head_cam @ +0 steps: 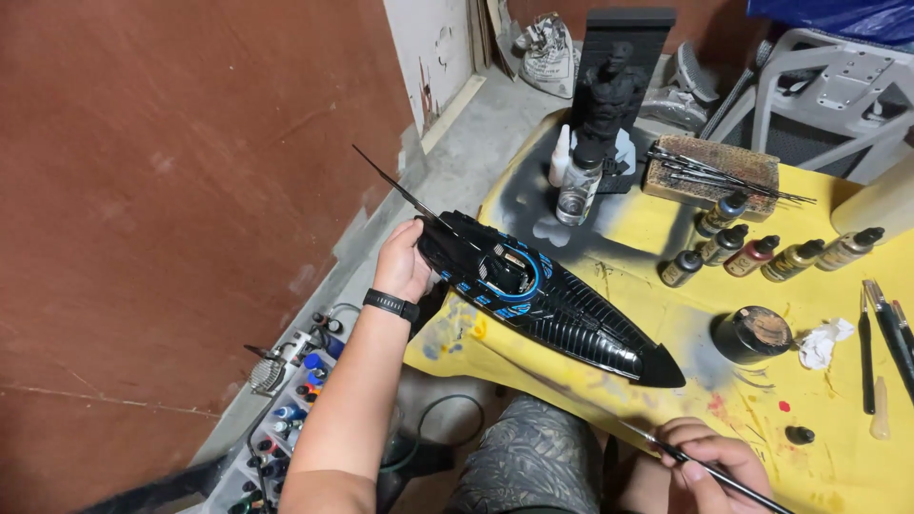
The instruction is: Painting detailed patterns on a model boat using a fine brush and various paints.
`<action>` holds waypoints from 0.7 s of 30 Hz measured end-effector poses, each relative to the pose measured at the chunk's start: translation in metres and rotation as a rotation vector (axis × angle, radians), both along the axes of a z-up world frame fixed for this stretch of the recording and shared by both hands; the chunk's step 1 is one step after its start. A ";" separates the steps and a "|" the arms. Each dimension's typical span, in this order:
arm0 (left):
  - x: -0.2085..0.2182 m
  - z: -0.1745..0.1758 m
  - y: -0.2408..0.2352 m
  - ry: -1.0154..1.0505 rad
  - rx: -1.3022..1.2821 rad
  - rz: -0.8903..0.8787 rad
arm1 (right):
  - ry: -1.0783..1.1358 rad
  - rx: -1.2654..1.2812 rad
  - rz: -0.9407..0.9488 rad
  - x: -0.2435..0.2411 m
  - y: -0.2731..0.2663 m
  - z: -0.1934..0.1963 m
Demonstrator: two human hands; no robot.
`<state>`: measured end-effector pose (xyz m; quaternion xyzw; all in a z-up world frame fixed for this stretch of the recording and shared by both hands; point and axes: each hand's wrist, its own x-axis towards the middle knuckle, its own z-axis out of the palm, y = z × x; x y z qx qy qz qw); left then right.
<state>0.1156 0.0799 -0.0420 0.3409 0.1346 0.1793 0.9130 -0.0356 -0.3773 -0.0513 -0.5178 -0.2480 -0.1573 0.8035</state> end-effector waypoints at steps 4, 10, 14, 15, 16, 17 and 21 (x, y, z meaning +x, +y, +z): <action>0.015 -0.004 0.006 -0.025 0.032 -0.084 | -0.118 -0.011 0.106 0.008 -0.019 -0.027; 0.036 -0.010 0.009 -0.052 0.035 -0.171 | -0.170 0.042 -0.113 0.005 -0.008 -0.077; 0.037 0.011 -0.005 -0.045 0.060 -0.156 | -0.475 -0.169 0.322 0.051 -0.052 -0.078; 0.039 0.011 -0.005 -0.041 0.065 -0.156 | -0.472 -0.163 0.321 0.058 -0.054 -0.070; 0.040 0.010 -0.005 -0.069 0.058 -0.150 | -0.512 -0.244 0.471 0.064 -0.055 -0.062; 0.042 0.009 -0.005 -0.097 0.051 -0.144 | -0.548 -0.326 0.622 0.071 -0.057 -0.054; 0.037 0.026 -0.016 -0.132 0.077 -0.141 | -0.401 -0.181 0.497 0.054 -0.053 -0.072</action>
